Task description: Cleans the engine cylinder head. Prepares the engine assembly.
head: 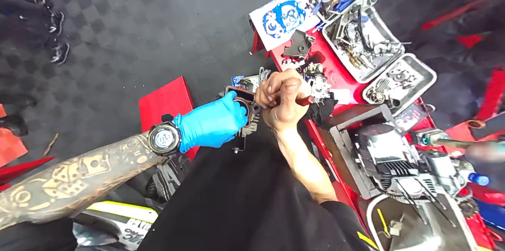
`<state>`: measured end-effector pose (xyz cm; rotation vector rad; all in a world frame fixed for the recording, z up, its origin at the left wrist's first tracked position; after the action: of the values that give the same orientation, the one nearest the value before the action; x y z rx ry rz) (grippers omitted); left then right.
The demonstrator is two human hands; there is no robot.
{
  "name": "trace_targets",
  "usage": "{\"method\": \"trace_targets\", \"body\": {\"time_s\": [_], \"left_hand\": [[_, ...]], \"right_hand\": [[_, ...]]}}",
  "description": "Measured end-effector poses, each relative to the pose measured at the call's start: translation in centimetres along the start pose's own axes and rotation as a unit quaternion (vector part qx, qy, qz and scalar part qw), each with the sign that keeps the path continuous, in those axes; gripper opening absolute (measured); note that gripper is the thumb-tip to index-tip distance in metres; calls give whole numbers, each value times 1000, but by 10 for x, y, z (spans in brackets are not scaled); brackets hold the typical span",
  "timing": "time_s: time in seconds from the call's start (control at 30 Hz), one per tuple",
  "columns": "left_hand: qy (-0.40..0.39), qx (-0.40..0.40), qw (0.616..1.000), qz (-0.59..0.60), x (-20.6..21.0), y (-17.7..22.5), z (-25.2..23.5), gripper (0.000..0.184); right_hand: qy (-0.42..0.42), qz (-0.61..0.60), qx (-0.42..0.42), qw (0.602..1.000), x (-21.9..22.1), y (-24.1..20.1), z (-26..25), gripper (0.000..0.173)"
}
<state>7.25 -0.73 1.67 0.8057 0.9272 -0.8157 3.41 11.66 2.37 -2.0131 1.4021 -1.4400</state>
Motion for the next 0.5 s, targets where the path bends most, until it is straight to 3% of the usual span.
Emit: {"method": "trace_targets", "body": {"time_s": [0.1, 0.2, 0.33, 0.43, 0.5], "left_hand": [[-67, 2, 998, -9, 6, 0, 0, 39], [-20, 16, 999, 25, 21, -5, 0, 41], [7, -6, 999, 47, 31, -18, -1, 43], [28, -35, 997, 55, 35, -35, -5, 44], [-14, -75, 995, 60, 37, -48, -11, 48]], "right_hand": [[-74, -64, -2, 995, -1, -12, -12, 43], [-99, -124, -8, 987, -4, -42, -37, 45], [-43, -128, -27, 991, -31, -75, -64, 52], [27, -73, -50, 996, -86, -96, -59, 58], [99, 5, -36, 994, -133, -103, -37, 56]]}}
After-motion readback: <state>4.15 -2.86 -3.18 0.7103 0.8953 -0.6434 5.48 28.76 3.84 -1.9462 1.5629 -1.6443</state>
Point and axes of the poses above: each hand's wrist, its own z-axis away from the middle knuckle, its own x-axis out of the palm, y = z × x, the point moved 7 cm from there along -z, towards the middle knuckle, and after that the axes turned 9 degrees about -x, right-handed, at the moved point
